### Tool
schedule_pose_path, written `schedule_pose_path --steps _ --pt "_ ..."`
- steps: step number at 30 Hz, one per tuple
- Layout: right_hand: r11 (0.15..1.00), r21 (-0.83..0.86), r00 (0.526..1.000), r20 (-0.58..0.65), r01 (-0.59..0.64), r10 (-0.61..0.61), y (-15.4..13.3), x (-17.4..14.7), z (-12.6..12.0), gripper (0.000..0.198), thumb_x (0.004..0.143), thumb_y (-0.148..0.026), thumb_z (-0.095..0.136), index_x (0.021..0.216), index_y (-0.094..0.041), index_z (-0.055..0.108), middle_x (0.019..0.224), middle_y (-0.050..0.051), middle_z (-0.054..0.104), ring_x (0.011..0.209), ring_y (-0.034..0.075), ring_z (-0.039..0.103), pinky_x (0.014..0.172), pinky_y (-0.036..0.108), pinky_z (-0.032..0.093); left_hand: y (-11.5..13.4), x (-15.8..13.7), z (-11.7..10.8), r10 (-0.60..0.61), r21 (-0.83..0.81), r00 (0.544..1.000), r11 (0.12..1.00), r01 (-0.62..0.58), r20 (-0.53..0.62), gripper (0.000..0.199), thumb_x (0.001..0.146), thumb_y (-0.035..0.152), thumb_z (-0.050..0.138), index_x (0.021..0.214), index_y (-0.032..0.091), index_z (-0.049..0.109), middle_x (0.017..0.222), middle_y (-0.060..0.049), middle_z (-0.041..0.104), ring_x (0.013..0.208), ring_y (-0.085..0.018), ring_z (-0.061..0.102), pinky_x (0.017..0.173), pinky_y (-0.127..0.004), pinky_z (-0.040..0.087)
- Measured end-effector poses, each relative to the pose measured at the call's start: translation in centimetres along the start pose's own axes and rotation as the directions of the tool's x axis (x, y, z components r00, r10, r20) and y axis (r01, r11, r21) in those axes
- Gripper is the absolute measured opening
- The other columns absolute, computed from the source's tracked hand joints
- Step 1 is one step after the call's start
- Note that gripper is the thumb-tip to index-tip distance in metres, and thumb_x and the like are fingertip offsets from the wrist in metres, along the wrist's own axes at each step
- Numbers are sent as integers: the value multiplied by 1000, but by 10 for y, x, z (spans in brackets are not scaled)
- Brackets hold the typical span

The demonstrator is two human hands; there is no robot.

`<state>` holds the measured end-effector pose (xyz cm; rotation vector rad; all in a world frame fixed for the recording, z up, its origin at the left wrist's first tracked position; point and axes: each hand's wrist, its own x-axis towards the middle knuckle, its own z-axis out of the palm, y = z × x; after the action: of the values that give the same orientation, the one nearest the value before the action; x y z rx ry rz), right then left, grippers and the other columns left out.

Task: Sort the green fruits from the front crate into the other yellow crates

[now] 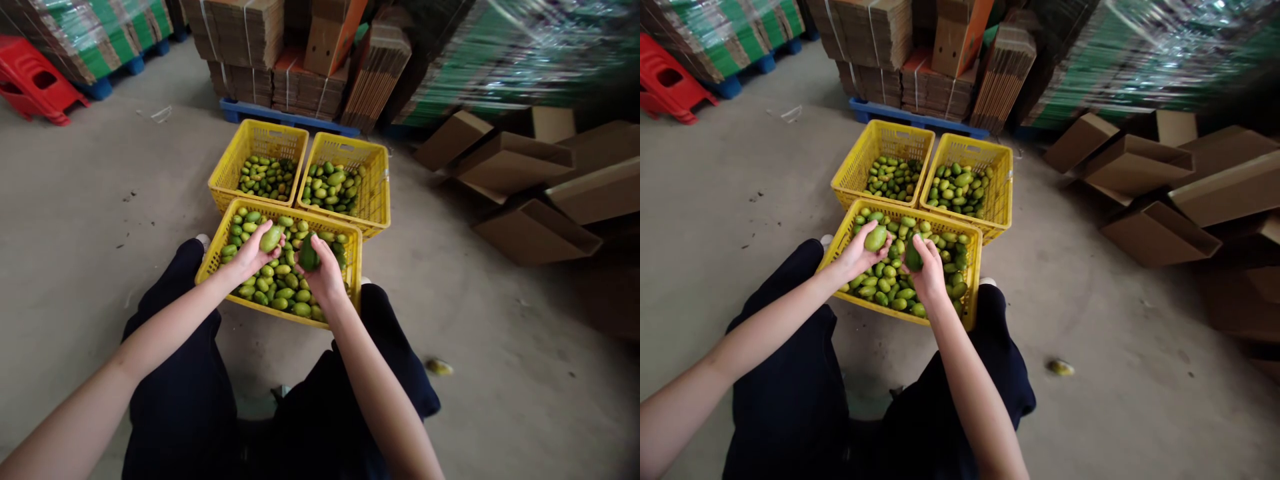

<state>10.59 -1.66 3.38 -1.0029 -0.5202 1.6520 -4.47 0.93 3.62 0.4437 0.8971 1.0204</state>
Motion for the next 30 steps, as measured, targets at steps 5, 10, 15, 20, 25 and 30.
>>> schedule_pose_path --steps 5,10,15,20,25,30 --pt "998 3 997 62 -55 55 0 3 1 32 74 -53 66 77 -21 60 73 1 68 65 17 62 47 27 42 -5 2 -1 4 23 999 1000 -3 -39 31 92 37 54 76 13 63 64 -2 63 50 -8 55 44 -17 40" --pt "998 11 997 -23 -67 67 3 4 5 37 71 -57 70 72 -22 57 67 1 67 69 19 65 50 29 46 -8 1 -2 -19 41 1000 999 19 -5 37 91 47 55 79 14 64 69 -4 66 55 -11 60 52 -21 47" --pt "994 48 994 -50 -93 96 1 1 3 29 60 -37 80 68 -21 58 61 -5 61 52 11 52 39 21 31 -8 -3 0 -13 18 1000 1000 13 3 15 77 24 74 81 15 62 73 2 62 52 -6 55 50 -18 44" --pt "983 84 986 -18 -163 165 2 4 -1 29 67 -44 76 71 -21 59 58 -4 59 49 11 51 40 23 36 -9 -1 -2 -105 -41 994 994 103 -35 27 89 34 59 72 14 60 64 0 61 49 -7 54 48 -18 46" --pt "977 75 972 -107 -202 209 9 8 -3 30 77 -50 67 74 -21 62 60 0 64 55 16 58 46 27 44 -11 4 -4 -160 -153 987 976 154 -29 35 97 36 48 77 12 64 69 -6 68 57 -10 61 53 -20 52" --pt "997 53 995 -77 -62 66 8 2 1 29 65 -37 80 73 -21 58 65 -5 61 53 10 53 42 23 36 -7 1 -2 -190 -208 978 964 168 -91 31 92 41 54 78 15 61 63 -2 64 46 -10 57 43 -20 46"
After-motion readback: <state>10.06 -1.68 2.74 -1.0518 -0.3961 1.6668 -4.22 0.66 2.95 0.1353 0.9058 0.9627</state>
